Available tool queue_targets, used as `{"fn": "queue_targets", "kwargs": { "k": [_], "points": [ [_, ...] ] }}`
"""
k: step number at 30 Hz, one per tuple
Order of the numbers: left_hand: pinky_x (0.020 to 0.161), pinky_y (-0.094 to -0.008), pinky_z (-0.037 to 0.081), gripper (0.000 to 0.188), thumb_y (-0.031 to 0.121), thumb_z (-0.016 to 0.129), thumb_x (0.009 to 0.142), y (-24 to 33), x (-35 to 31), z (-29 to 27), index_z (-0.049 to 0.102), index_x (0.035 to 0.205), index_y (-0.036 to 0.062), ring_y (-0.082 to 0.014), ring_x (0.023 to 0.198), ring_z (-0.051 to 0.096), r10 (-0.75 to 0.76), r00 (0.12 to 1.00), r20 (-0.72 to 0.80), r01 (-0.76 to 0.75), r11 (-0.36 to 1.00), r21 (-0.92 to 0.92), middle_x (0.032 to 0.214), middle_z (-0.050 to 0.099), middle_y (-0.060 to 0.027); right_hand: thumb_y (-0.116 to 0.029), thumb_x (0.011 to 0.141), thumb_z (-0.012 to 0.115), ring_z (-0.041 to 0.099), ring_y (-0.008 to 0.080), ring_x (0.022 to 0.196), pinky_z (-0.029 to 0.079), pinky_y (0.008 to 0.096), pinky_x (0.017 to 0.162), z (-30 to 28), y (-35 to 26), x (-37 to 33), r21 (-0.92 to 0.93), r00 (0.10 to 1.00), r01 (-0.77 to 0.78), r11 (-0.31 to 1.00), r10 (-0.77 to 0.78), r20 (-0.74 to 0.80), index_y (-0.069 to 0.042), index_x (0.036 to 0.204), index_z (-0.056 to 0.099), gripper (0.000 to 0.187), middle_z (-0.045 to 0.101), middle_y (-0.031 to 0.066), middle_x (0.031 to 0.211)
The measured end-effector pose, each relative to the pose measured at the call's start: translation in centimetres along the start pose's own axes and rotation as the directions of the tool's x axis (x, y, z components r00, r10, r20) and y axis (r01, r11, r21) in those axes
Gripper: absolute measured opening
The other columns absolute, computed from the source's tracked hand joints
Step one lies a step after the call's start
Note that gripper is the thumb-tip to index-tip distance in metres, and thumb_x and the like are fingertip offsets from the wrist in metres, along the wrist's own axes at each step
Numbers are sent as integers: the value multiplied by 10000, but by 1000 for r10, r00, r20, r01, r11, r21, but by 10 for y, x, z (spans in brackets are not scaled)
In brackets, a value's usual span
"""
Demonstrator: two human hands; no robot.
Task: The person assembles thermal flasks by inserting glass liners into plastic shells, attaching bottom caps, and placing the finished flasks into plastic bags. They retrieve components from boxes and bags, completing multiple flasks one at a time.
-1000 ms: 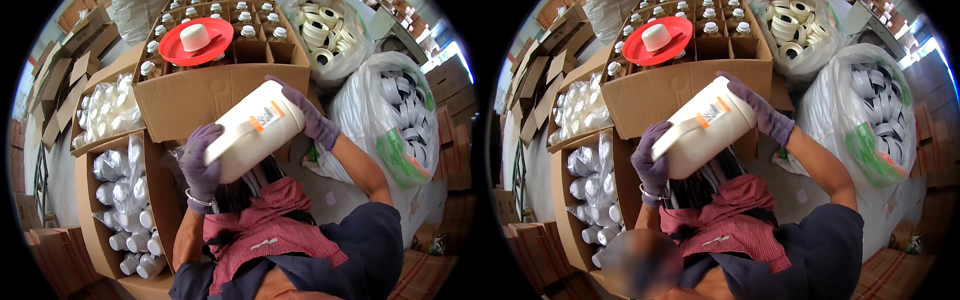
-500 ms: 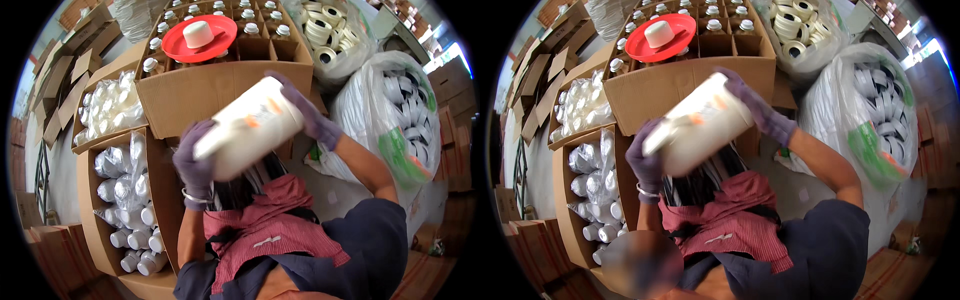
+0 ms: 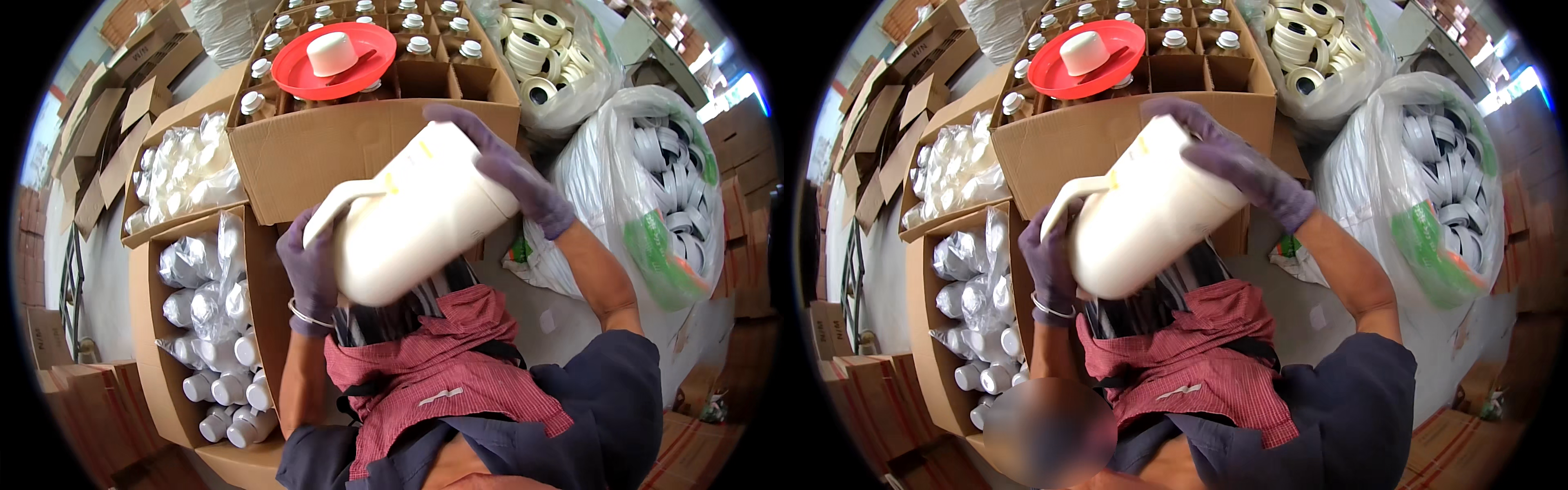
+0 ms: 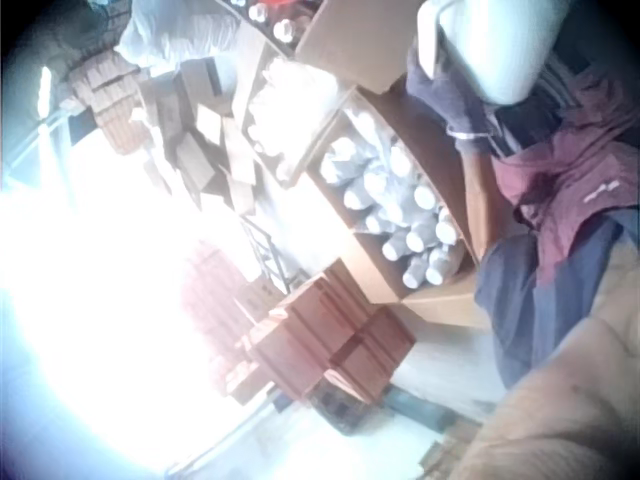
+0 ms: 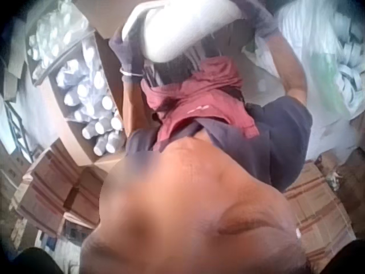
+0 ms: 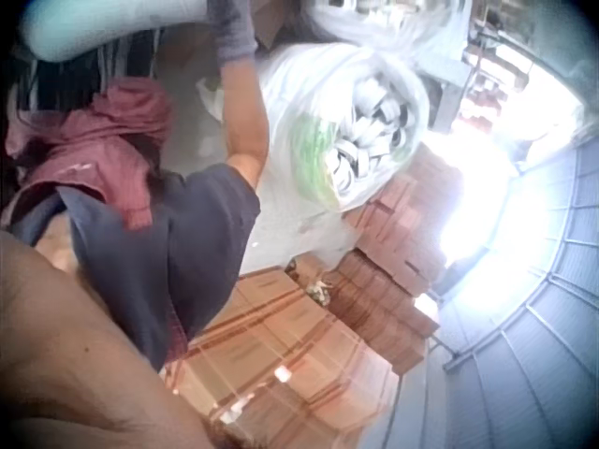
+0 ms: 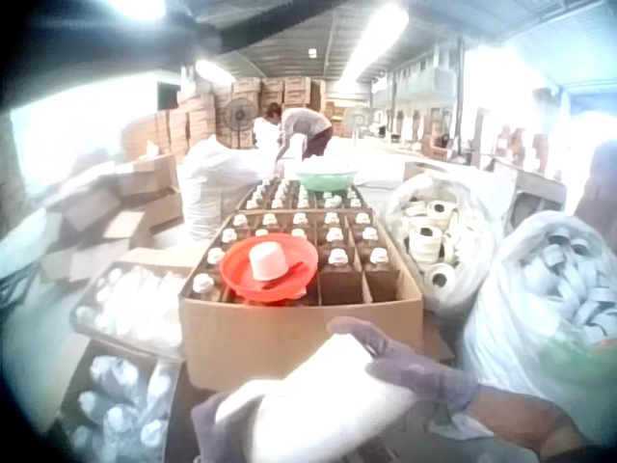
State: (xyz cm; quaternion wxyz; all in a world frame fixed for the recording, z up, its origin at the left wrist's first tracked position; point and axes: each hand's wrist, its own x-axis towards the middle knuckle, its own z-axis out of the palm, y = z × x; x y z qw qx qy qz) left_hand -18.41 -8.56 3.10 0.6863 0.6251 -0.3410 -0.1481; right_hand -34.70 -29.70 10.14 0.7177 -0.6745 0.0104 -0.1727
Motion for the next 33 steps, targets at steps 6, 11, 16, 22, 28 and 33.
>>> {"fn": "queue_targets", "kwargs": {
  "k": [6,11,16,22,28,33],
  "points": [
    [1033,-476,415,202,50,665,685,51,13,18,622,881,73,-259,1024,651,595,669,446,-734,430,526,1004,695,-88,-555,941,480,649,209,944,512,376,894,-37,88,17,734,840,-363,574,542,-9,-47,1157,608,566,678,113,1055],
    [857,-330,509,162,86,604,863,2,22,-21,706,951,-4,-160,839,670,-242,964,-112,243,970,-6,896,719,-87,-560,955,434,531,215,1178,414,363,1030,-33,64,32,49,985,-102,994,108,-133,-18,1393,392,698,507,119,1343],
    [759,-262,488,270,148,598,847,-11,4,-30,673,1008,-56,-123,809,609,-76,967,-245,90,995,49,893,681,-55,-448,846,630,462,196,1258,372,344,1063,-9,46,57,160,989,-116,980,99,113,-122,1469,317,769,454,94,1361],
    [785,-293,527,253,145,582,905,-33,-24,-64,665,1033,-57,-166,858,659,-128,860,-494,75,989,-125,964,697,-107,-586,815,622,455,292,1275,357,390,1069,30,37,138,-463,965,144,875,-20,262,-91,1366,458,758,470,163,1363],
    [849,-322,514,331,116,618,884,-34,9,-68,569,1173,-38,-209,993,636,284,937,-205,-138,838,528,1095,659,-128,-428,779,710,427,395,1271,357,464,1064,-58,76,302,-987,984,104,122,-159,84,-196,1442,402,767,468,210,1341],
    [934,-371,510,570,-130,657,734,-31,52,-66,511,1268,2,-233,1112,589,131,881,-455,-213,968,-133,1209,616,-124,-286,729,739,476,339,1147,409,403,1016,-36,61,285,-903,941,289,319,-268,207,-189,1416,448,753,472,172,1222]
  ]
}}
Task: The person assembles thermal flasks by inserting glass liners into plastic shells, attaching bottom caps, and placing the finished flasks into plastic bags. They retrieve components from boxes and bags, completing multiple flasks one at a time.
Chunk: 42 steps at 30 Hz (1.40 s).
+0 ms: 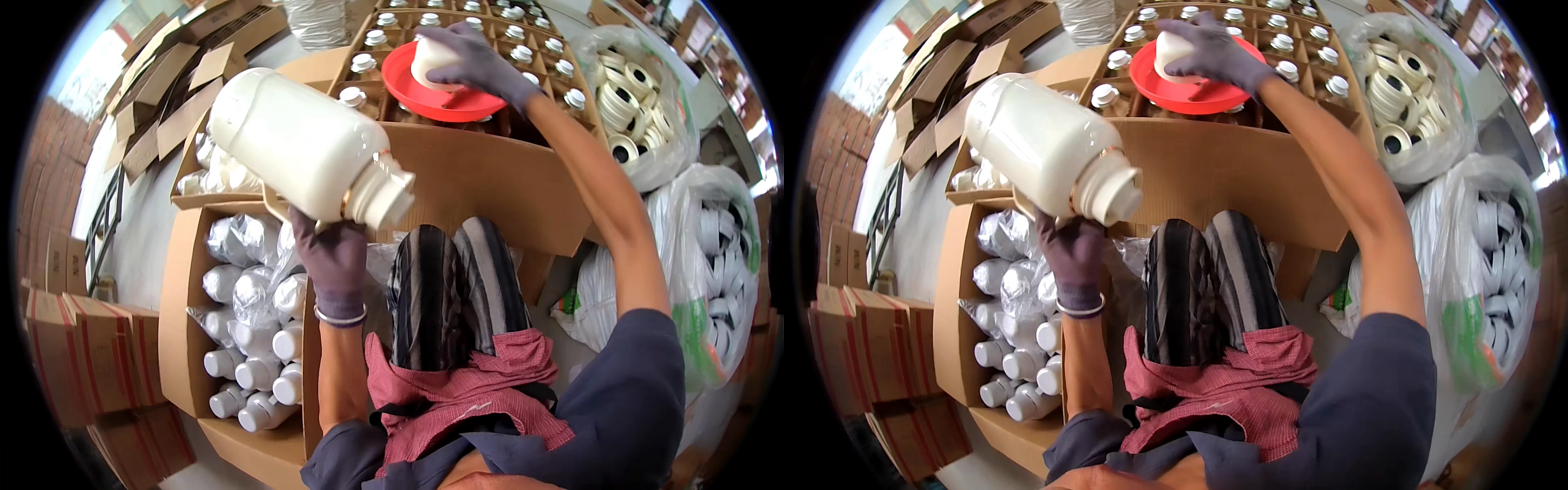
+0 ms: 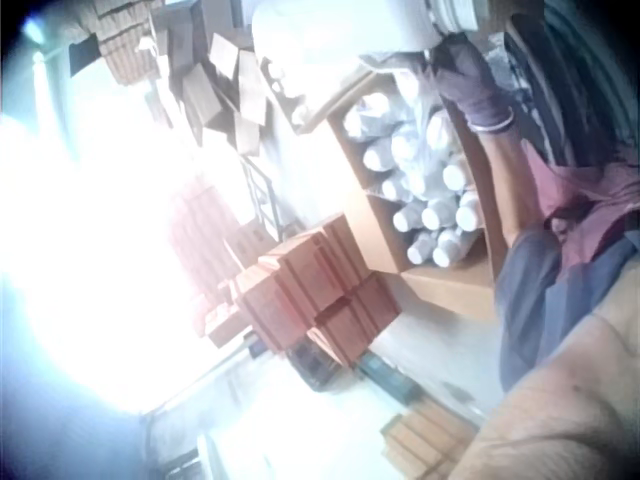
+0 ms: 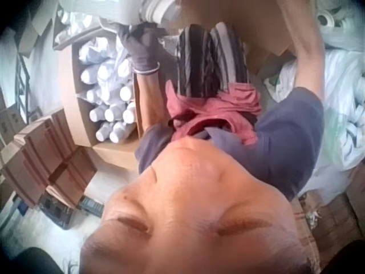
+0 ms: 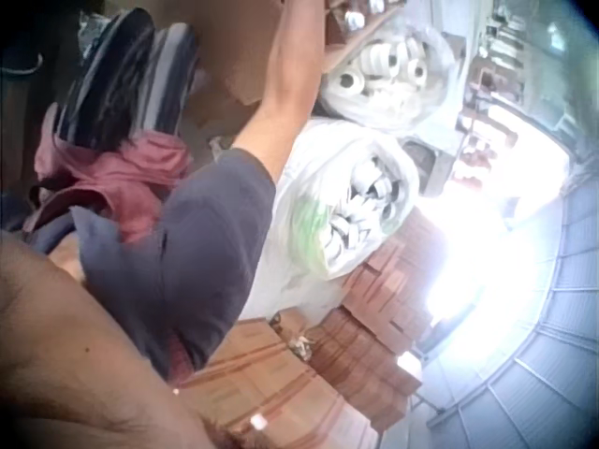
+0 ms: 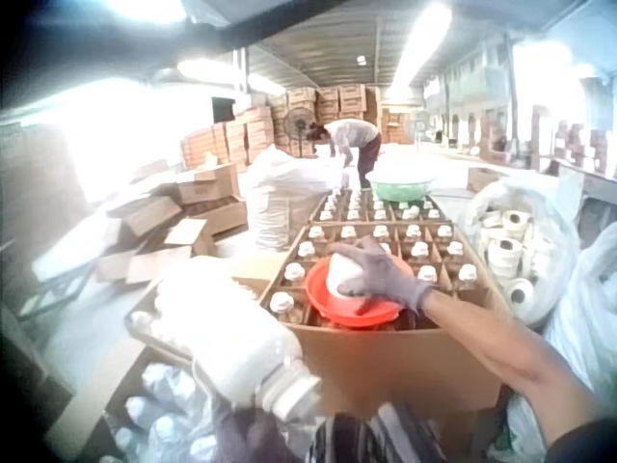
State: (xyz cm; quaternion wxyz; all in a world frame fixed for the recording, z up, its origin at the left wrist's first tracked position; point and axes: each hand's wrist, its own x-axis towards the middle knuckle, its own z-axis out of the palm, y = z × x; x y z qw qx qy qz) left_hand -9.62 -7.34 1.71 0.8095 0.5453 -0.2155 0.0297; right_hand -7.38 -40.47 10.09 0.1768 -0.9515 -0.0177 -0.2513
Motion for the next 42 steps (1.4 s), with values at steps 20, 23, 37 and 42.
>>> {"fn": "queue_targets", "kwargs": {
  "k": [20,23,37,42],
  "points": [
    [1017,-420,459,391,238,396,1019,2,-50,45,450,1363,58,-278,1212,526,-430,883,188,392,455,-800,1338,514,-137,-385,800,748,558,287,1125,486,420,932,29,-157,-197,252,952,12,968,66,-299,-45,1361,411,738,521,173,1248],
    [1026,-418,452,390,238,395,1020,-6,-50,38,453,1353,44,-277,1210,528,-448,877,174,409,505,-760,1345,509,-135,-509,873,615,658,340,937,562,437,820,33,-151,-195,889,814,-444,113,465,348,-51,1400,373,739,593,186,1145],
    [920,-424,512,444,333,434,1004,-18,-60,34,446,1356,63,-275,1159,552,-424,899,112,373,606,-703,1293,535,-116,-397,883,640,560,299,1125,473,480,951,23,-169,-194,338,966,-214,917,250,-67,-36,1362,404,644,525,184,1254],
    [1002,-408,479,381,58,456,969,-18,-56,27,421,1348,23,-257,1193,534,-411,890,199,393,467,-792,1328,495,-141,-640,869,549,552,279,1138,481,433,960,14,-160,-193,750,706,-608,-260,254,661,-27,1391,346,830,493,130,1315]
  ]
}}
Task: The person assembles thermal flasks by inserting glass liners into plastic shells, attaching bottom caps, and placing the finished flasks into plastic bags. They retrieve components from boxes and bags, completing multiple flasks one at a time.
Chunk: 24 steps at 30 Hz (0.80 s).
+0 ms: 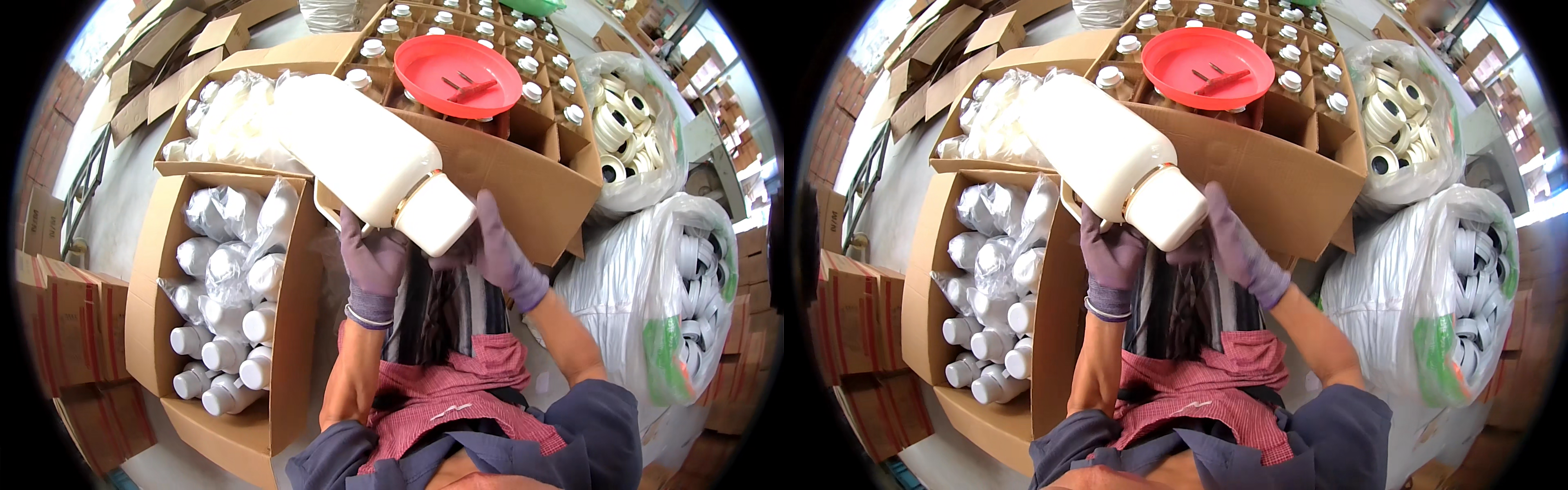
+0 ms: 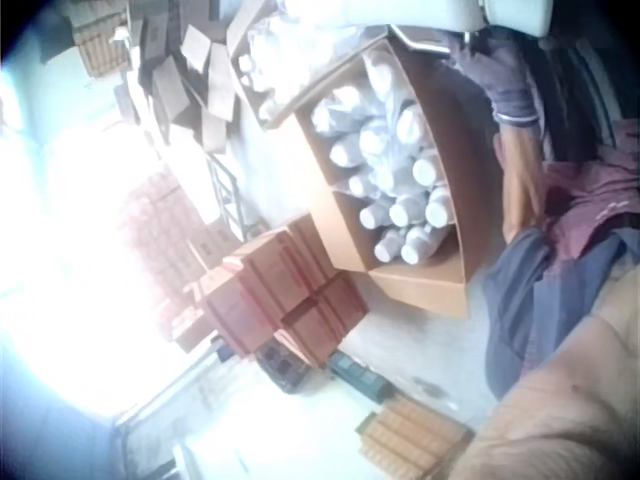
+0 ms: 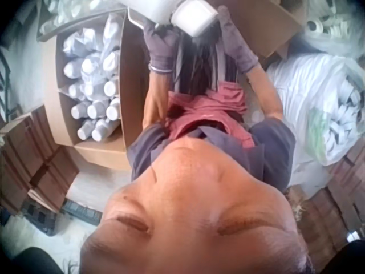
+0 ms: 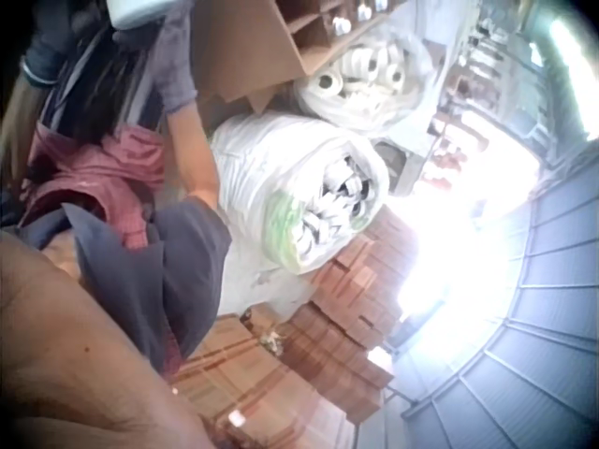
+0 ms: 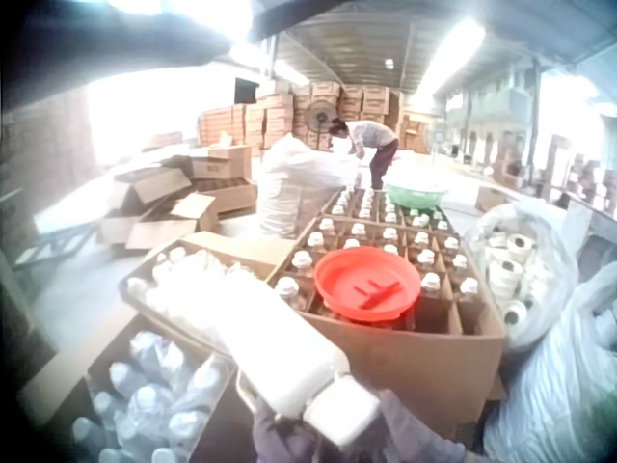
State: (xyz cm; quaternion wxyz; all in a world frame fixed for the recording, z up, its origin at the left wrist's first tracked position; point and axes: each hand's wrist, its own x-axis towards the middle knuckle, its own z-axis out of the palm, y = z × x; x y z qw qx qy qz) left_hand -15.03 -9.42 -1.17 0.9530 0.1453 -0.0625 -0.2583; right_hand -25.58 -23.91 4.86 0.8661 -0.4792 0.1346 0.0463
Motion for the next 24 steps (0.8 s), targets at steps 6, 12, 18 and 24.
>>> {"fn": "queue_targets", "kwargs": {
  "k": [6,12,18,24],
  "points": [
    [944,-462,502,392,312,398,1017,-3,-2,0,453,1341,99,-311,1174,543,-48,992,-118,39,996,-78,1316,515,-125,-571,934,480,545,267,1163,513,385,915,-1,17,4,-265,975,116,957,-160,-152,-44,1360,380,684,452,170,1332],
    [1044,-471,432,419,266,422,1012,3,0,3,438,1361,35,-302,1232,505,-97,995,-36,85,965,-247,1339,507,-142,-490,973,448,528,212,1179,530,342,892,-24,38,14,-401,934,354,845,-340,108,-24,1419,302,662,397,182,1386],
    [927,-402,499,413,317,429,1007,10,2,-4,473,1341,77,-250,1125,579,71,977,-199,-57,996,75,1256,576,-103,-330,870,686,529,279,1143,455,379,993,6,25,14,-733,872,283,619,-484,-72,7,1455,180,844,363,174,1377],
    [888,-367,551,391,230,363,1027,78,-9,-14,503,1283,-30,-249,1045,645,117,993,16,-96,719,688,1212,612,-163,-231,860,660,657,180,945,519,340,820,-40,-91,70,-965,841,184,-188,-478,254,-25,1035,660,271,677,117,996]
  ]
}}
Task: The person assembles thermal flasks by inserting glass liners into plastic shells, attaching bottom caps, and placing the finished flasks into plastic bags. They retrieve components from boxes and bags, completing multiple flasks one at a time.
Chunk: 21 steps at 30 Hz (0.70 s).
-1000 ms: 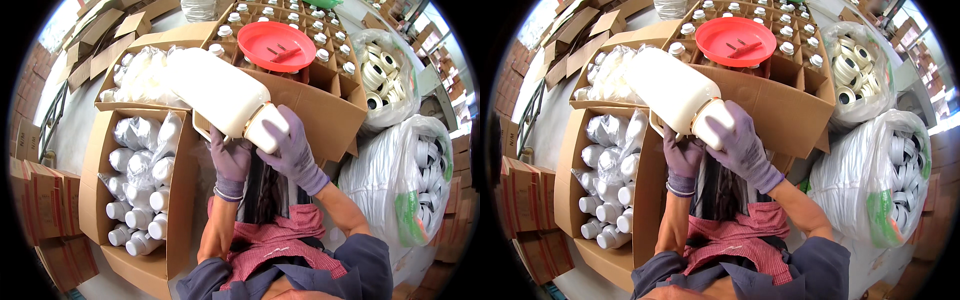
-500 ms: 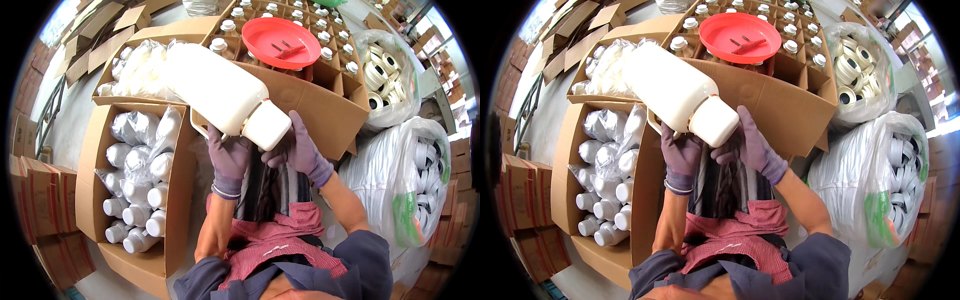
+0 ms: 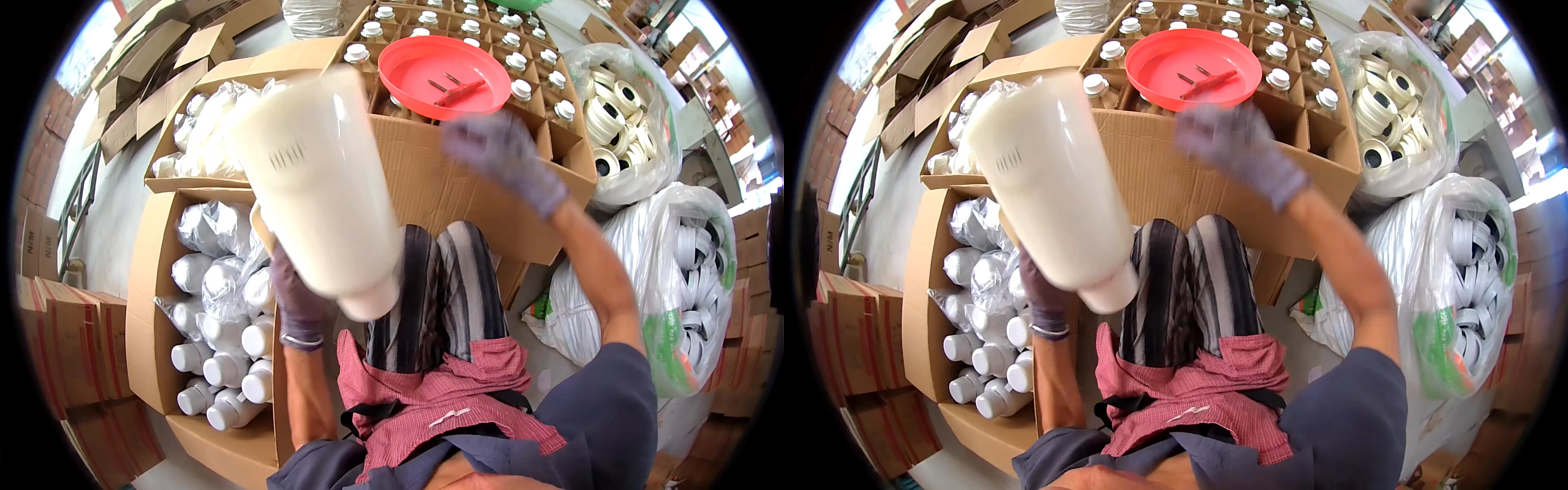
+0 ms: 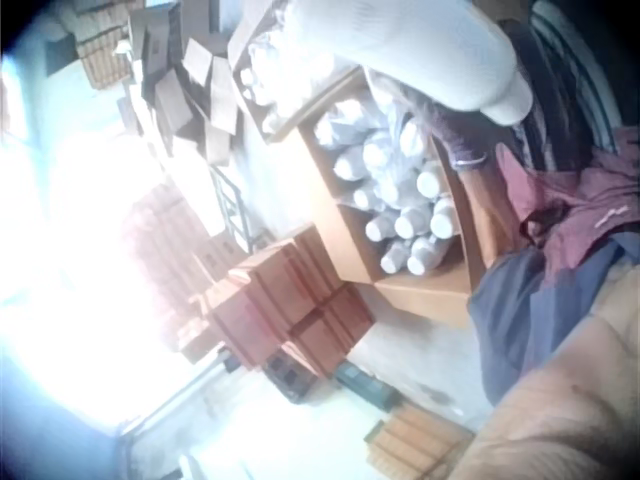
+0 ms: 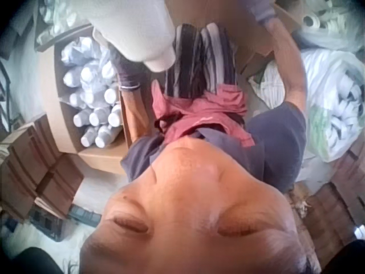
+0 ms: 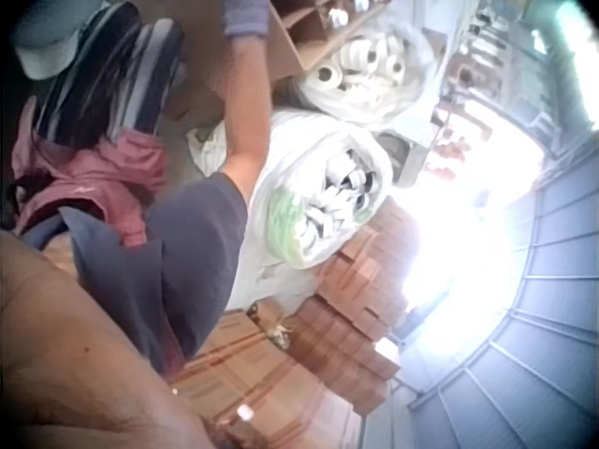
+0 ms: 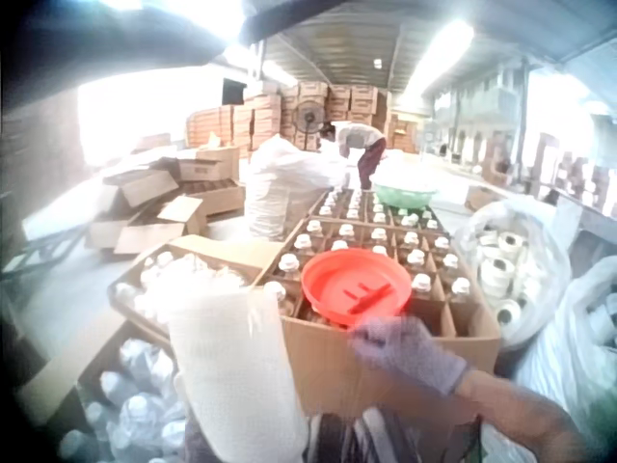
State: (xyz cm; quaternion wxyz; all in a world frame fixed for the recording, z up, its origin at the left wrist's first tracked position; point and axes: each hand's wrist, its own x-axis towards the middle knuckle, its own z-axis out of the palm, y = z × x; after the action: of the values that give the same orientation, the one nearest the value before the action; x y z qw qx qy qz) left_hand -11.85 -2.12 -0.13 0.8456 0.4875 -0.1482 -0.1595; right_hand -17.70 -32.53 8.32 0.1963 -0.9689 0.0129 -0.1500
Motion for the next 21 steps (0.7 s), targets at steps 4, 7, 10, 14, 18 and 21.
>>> {"fn": "queue_targets", "kwargs": {
  "k": [4,7,10,14,18,21],
  "points": [
    [723,-313,577,397,285,480,995,-20,-12,-70,566,1215,-34,-194,865,694,-14,949,316,-247,591,768,970,706,-119,-212,812,628,628,293,1003,520,441,838,-16,106,93,-565,994,15,825,47,95,-109,1022,635,233,658,116,982],
    [656,-277,538,405,341,500,979,-20,-28,-46,638,1071,-28,-148,768,668,-264,957,122,173,854,491,909,699,-81,-194,794,608,629,313,1003,500,437,840,-16,111,119,-495,909,56,867,162,385,-116,1026,634,247,660,138,986],
    [654,-272,538,407,339,491,981,-15,-27,-41,638,1043,-36,-147,759,667,-391,918,67,342,867,363,887,695,-87,-230,779,636,661,288,929,506,390,785,-8,100,110,-378,974,-190,906,223,45,-59,1040,628,312,681,164,975],
    [686,-273,552,343,285,516,976,-42,-22,-66,636,1090,-15,-144,800,676,-304,934,185,151,810,567,950,694,-86,-312,938,581,664,127,859,529,278,754,-32,56,53,854,957,-177,489,287,34,-12,1061,607,326,673,31,954],
    [699,-273,553,327,275,524,974,-46,-9,-64,636,1106,-2,-140,814,674,-409,871,272,229,828,512,967,693,-78,-149,864,666,623,220,1036,482,390,949,-35,-14,-24,572,883,384,725,-470,2,-98,1084,630,228,629,70,1029],
    [706,-271,552,322,273,527,973,-46,8,-50,635,1111,3,-137,821,671,-563,732,384,366,800,475,971,692,-73,-119,787,712,542,285,1182,425,499,1007,-42,-33,-46,190,658,728,659,-749,76,-137,1037,626,266,587,91,1148]
  ]
}}
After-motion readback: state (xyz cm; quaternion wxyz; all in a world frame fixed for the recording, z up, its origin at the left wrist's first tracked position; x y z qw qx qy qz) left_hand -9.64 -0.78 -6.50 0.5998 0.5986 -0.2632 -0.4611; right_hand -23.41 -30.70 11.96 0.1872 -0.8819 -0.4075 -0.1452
